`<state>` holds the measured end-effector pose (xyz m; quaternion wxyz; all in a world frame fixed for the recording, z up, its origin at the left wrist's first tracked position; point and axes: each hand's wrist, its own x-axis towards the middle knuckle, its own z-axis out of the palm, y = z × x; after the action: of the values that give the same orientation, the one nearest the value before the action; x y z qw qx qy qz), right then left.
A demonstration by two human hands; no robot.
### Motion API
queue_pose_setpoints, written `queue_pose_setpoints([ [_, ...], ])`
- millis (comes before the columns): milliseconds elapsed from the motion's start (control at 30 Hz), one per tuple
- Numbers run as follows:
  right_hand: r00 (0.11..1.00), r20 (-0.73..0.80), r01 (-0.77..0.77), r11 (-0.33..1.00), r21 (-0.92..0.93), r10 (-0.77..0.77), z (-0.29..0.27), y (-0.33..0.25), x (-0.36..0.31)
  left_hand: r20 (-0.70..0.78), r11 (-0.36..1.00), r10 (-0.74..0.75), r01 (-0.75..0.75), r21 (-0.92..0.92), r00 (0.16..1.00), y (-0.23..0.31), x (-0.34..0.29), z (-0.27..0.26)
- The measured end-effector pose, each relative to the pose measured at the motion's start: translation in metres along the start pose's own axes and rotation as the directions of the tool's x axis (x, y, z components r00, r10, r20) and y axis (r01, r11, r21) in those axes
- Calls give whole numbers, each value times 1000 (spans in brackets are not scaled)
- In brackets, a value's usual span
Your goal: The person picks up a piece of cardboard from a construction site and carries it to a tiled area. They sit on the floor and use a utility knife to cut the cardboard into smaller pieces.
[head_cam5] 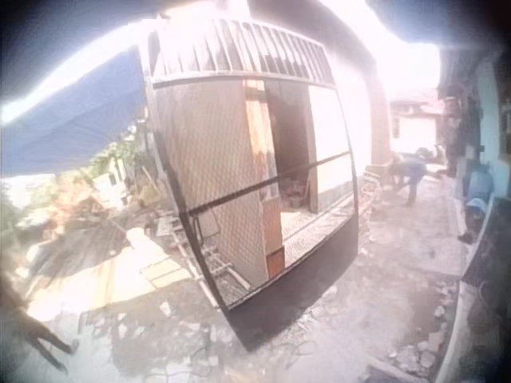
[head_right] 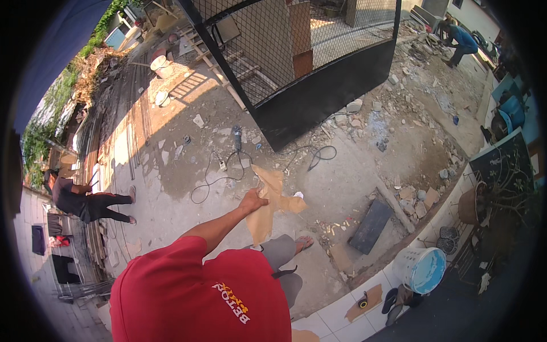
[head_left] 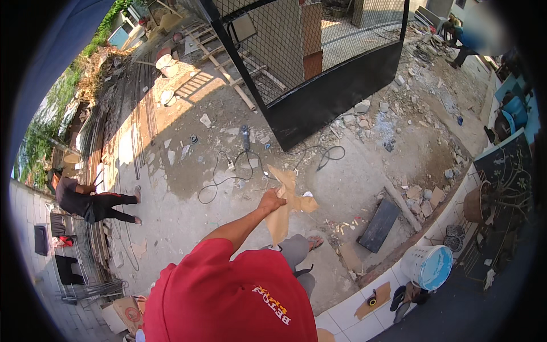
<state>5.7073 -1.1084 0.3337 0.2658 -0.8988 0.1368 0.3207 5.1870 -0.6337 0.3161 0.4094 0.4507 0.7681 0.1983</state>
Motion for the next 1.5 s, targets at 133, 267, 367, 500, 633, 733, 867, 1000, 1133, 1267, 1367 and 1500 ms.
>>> queue_pose_setpoints([
  [133, 942, 236, 277, 950, -146, -238, 80, -159, 27, -113, 1000, -11, 9, -14, 994, 8, -37, -13],
  [267, 832, 398, 474, 868, -150, -385, 123, -274, 39, -162, 971, -236, 228, -65, 958, -21, -61, -12],
  [367, 749, 490, 575, 804, -150, -445, 145, -325, 48, -254, 938, -345, 320, -137, 904, -65, -100, -4],
  [500, 681, 582, 637, 752, -171, -444, 153, -343, 65, -358, 896, -432, 350, -273, 828, -80, -165, 5],
  [633, 635, 665, 666, 714, -215, -393, 147, -319, 85, -316, 772, -552, 330, -542, 771, -113, -262, 11],
  [733, 619, 709, 677, 688, -263, -338, 137, -294, 97, -349, 720, -557, 228, -656, 754, -133, -327, 32],
  [867, 616, 738, 689, 643, -335, -276, 113, -264, 108, -328, 688, -631, 312, -655, 703, -139, -370, 49],
  [1000, 581, 785, 719, 587, -373, -213, 106, -241, 94, -411, 791, -577, 356, -498, 706, -203, -389, 76],
  [1133, 527, 824, 765, 539, -352, -210, 121, -216, 88, -359, 848, -505, 373, -377, 785, -216, -365, 95],
  [1267, 488, 845, 806, 483, -341, -219, 137, -192, 91, -343, 845, -501, 363, -394, 795, -230, -331, 115],
  [1367, 459, 859, 827, 461, -321, -227, 156, -171, 107, -357, 830, -503, 325, -453, 787, -255, -312, 123],
  [1500, 425, 881, 840, 453, -298, -209, 194, -131, 144, -417, 777, -536, 237, -583, 734, -307, -302, 144],
])
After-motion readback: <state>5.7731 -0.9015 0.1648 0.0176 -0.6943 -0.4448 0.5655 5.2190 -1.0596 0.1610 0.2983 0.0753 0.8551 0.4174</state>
